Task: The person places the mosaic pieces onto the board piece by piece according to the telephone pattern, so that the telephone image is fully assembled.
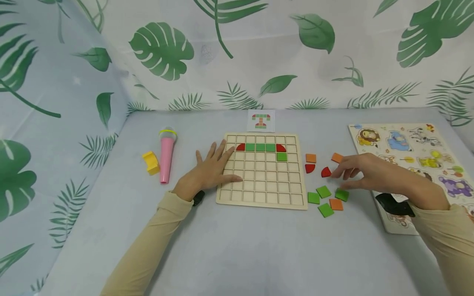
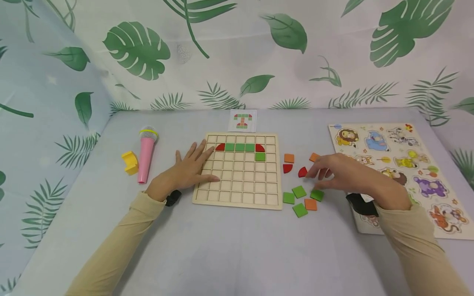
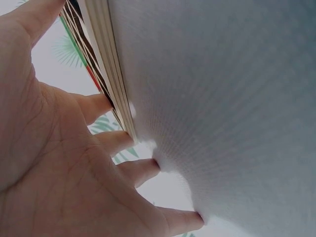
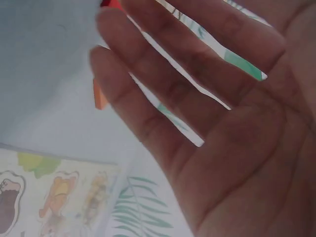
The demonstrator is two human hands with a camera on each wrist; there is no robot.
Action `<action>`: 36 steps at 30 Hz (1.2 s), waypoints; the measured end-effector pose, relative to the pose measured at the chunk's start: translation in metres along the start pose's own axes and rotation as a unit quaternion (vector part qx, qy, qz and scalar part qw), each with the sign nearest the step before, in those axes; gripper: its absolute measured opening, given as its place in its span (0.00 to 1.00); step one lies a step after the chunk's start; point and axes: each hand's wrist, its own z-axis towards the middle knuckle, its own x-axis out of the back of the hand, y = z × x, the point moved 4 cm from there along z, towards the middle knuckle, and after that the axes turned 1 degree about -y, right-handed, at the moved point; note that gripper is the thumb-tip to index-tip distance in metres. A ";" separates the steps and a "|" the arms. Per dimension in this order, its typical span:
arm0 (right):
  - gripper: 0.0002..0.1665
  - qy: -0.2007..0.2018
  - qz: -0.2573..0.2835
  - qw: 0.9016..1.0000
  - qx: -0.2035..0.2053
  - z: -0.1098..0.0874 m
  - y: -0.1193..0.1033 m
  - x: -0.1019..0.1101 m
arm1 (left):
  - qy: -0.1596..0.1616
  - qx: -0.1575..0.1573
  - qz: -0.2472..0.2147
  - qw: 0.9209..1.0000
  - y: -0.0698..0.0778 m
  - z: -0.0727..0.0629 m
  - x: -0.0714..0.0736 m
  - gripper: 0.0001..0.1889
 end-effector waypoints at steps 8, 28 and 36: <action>0.21 -0.068 0.019 0.997 -0.023 0.000 0.002 -0.008 | 0.001 -0.001 0.003 1.000 0.000 0.001 0.001 0.54; 0.20 -0.087 0.086 0.992 -0.033 0.008 0.006 -0.018 | 0.003 -0.002 0.001 1.000 0.000 0.002 -0.001 0.54; 0.19 -0.090 0.103 0.990 -0.024 0.006 0.010 -0.017 | 0.003 0.000 0.001 1.000 -0.001 0.002 -0.001 0.54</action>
